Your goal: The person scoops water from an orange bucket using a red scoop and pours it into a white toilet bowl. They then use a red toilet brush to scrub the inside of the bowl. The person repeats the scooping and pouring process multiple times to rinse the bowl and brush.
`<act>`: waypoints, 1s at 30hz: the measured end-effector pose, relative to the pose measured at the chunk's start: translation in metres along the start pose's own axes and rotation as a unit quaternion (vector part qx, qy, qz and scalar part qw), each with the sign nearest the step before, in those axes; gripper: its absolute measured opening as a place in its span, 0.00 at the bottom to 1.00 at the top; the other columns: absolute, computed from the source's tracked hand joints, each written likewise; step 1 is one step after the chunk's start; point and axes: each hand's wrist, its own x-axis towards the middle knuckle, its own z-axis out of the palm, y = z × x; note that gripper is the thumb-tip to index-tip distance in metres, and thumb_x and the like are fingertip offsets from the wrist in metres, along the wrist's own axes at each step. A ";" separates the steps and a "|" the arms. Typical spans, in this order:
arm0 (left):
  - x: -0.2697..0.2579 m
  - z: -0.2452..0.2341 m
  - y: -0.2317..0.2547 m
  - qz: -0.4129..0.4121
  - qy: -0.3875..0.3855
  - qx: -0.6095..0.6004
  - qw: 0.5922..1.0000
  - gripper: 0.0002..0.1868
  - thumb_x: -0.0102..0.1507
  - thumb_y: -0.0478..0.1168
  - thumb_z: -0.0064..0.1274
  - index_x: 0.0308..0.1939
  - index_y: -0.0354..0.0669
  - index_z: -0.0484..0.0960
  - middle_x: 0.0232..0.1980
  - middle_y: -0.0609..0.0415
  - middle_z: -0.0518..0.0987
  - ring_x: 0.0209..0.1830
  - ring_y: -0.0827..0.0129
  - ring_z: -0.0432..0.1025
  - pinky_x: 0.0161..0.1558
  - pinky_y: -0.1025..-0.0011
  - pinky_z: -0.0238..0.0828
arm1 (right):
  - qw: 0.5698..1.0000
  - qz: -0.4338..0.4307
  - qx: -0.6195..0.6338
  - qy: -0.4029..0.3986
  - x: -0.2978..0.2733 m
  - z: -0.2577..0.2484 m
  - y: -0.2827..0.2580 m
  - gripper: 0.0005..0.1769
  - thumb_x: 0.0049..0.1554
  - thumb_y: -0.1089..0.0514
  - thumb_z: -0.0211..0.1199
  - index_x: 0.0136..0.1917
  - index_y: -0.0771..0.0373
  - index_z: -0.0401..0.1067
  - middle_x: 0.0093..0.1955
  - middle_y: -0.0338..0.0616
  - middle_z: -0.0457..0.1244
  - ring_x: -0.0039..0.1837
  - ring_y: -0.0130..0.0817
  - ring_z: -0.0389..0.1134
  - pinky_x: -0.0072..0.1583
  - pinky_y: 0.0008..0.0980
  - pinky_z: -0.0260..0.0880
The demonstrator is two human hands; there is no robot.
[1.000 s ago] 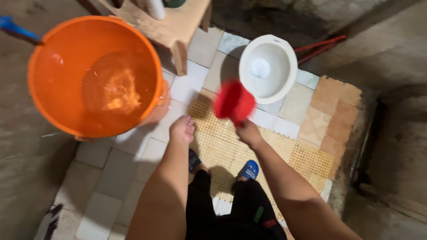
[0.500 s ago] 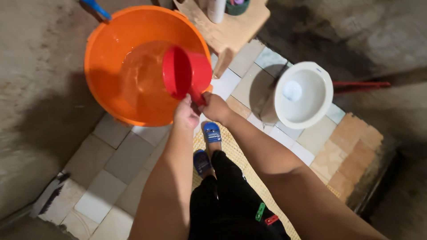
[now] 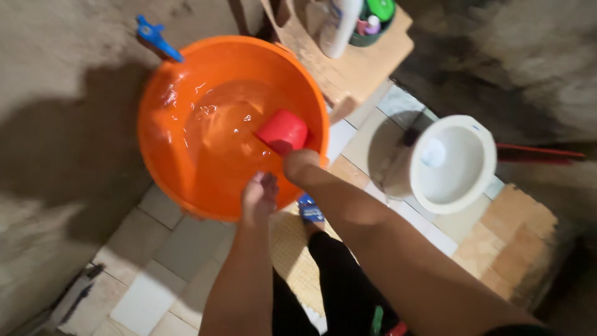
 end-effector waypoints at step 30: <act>-0.031 -0.035 0.174 -0.049 0.251 0.121 0.959 0.14 0.72 0.42 0.38 0.30 0.59 0.64 0.23 0.66 0.65 0.21 0.76 0.60 0.28 0.72 0.53 | 0.786 0.105 0.608 -0.040 -0.061 0.045 -0.050 0.20 0.42 0.62 0.66 0.50 0.63 0.73 0.35 0.54 0.67 0.38 0.45 0.70 0.40 0.43 0.70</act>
